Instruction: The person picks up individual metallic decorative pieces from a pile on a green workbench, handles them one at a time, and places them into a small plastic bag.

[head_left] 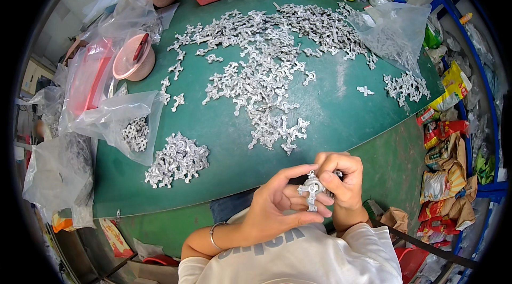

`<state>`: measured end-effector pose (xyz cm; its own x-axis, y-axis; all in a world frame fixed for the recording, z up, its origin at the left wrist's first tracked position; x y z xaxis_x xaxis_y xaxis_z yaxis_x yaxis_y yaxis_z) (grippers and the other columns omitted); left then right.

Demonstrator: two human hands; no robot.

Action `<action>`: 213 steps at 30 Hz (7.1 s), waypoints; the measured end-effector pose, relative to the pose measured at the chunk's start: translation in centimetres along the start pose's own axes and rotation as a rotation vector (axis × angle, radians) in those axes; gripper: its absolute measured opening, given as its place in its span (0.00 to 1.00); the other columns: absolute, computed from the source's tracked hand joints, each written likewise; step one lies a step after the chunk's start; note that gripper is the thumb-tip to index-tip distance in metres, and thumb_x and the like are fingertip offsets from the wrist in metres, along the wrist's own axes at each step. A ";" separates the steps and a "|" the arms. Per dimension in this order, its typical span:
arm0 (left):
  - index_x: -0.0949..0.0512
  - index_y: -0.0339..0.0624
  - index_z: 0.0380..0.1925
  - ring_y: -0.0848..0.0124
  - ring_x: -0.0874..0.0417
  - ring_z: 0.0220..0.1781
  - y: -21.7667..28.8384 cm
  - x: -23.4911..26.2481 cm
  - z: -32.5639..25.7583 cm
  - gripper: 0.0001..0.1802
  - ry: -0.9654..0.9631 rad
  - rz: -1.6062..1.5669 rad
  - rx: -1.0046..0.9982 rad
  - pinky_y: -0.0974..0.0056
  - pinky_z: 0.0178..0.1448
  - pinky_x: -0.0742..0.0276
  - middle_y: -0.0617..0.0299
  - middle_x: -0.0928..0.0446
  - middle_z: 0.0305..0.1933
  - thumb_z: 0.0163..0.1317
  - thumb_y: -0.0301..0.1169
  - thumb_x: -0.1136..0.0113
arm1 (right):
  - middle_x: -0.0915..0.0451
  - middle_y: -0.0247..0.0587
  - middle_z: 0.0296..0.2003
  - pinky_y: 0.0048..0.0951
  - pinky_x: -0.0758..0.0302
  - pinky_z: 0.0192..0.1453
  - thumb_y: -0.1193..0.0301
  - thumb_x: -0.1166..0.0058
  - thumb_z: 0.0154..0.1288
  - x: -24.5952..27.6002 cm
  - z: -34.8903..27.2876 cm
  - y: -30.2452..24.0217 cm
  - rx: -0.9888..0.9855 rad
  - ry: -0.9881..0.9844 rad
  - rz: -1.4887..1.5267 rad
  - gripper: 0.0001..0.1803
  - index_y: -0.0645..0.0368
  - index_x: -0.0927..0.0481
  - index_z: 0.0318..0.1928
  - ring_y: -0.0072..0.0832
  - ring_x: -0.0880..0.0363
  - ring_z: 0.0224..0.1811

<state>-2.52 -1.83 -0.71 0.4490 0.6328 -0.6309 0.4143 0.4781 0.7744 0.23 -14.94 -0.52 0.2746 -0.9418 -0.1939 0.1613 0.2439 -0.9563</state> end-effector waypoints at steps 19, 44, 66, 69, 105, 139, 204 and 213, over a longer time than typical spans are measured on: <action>0.47 0.37 0.57 0.54 0.20 0.41 -0.6 0.1 0.1 0.36 -0.041 -0.039 -0.043 0.56 0.44 0.22 0.37 0.26 0.39 0.48 0.09 0.44 | 0.28 0.40 0.18 0.23 0.37 0.24 0.74 0.45 0.54 0.1 -0.2 0.3 0.082 0.020 0.037 0.11 0.64 0.29 0.19 0.23 0.32 0.20; 0.36 0.35 0.54 0.77 0.26 0.27 1.1 8.8 -2.8 0.25 0.662 0.799 -0.141 0.73 0.31 0.27 0.60 0.26 0.32 0.54 0.17 0.47 | 0.31 0.30 0.20 0.20 0.39 0.25 0.77 0.40 0.48 6.6 1.5 5.1 -0.170 0.316 -0.501 0.11 0.64 0.22 0.35 0.16 0.39 0.20; 0.25 0.36 0.39 0.73 0.30 0.20 1.9 10.8 -4.1 0.14 0.819 1.248 -0.300 0.71 0.25 0.32 0.58 0.29 0.22 0.50 0.21 0.39 | 0.29 0.38 0.20 0.24 0.42 0.23 0.79 0.48 0.53 6.5 1.7 5.7 -0.061 0.397 -0.848 0.03 0.67 0.27 0.26 0.22 0.42 0.17; 0.26 0.36 0.40 0.73 0.29 0.23 1.4 8.8 -2.2 0.15 0.647 1.168 -0.269 0.71 0.29 0.31 0.58 0.28 0.25 0.50 0.20 0.41 | 0.28 0.40 0.19 0.25 0.39 0.25 0.79 0.48 0.53 7.0 1.5 6.7 -0.165 0.429 -0.746 0.03 0.67 0.25 0.27 0.21 0.37 0.19; 0.28 0.39 0.46 0.69 0.24 0.34 -0.5 4.9 -0.5 0.19 0.350 1.084 -0.271 0.68 0.37 0.27 0.57 0.30 0.40 0.51 0.19 0.42 | 0.28 0.29 0.30 0.14 0.42 0.28 0.81 0.37 0.39 2.2 0.6 7.2 -0.357 0.020 -0.193 0.13 0.63 0.21 0.32 0.12 0.39 0.25; 0.25 0.26 0.35 0.70 0.21 0.35 -1.2 6.4 -1.8 0.09 0.377 -0.134 -0.038 0.68 0.42 0.23 0.53 0.25 0.36 0.52 0.14 0.45 | 0.23 0.44 0.28 0.18 0.34 0.27 0.80 0.45 0.53 -0.2 -0.2 4.2 -0.151 0.143 0.059 0.02 0.68 0.22 0.29 0.20 0.29 0.22; 0.53 0.24 0.58 0.54 0.39 0.62 7.5 20.4 -7.0 0.27 1.175 -0.120 -1.037 0.57 0.64 0.38 0.40 0.44 0.61 0.63 0.23 0.57 | 0.34 0.32 0.17 0.22 0.37 0.28 0.79 0.41 0.47 3.3 1.3 8.5 -0.316 0.277 -0.789 0.15 0.62 0.22 0.40 0.19 0.38 0.21; 0.32 0.30 0.50 0.67 0.24 0.49 1.4 12.7 -1.1 0.16 0.638 0.493 -0.298 0.67 0.53 0.29 0.52 0.29 0.50 0.61 0.22 0.52 | 0.25 0.48 0.24 0.38 0.31 0.30 0.63 0.35 0.42 3.3 2.2 8.9 -0.264 0.160 -1.219 0.21 0.59 0.22 0.38 0.46 0.26 0.27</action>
<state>2.87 7.61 -7.61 -0.0445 0.9890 -0.1408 0.0235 0.1420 0.9896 4.67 -15.32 -9.22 -0.0402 -0.5436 0.8384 0.0292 -0.8393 -0.5428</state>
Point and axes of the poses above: each hand's wrist, its own z-axis towards the middle knuckle, its own x-axis out of the back of the hand, y = z × x, the point moved 4 cm from there along z, towards the middle knuckle
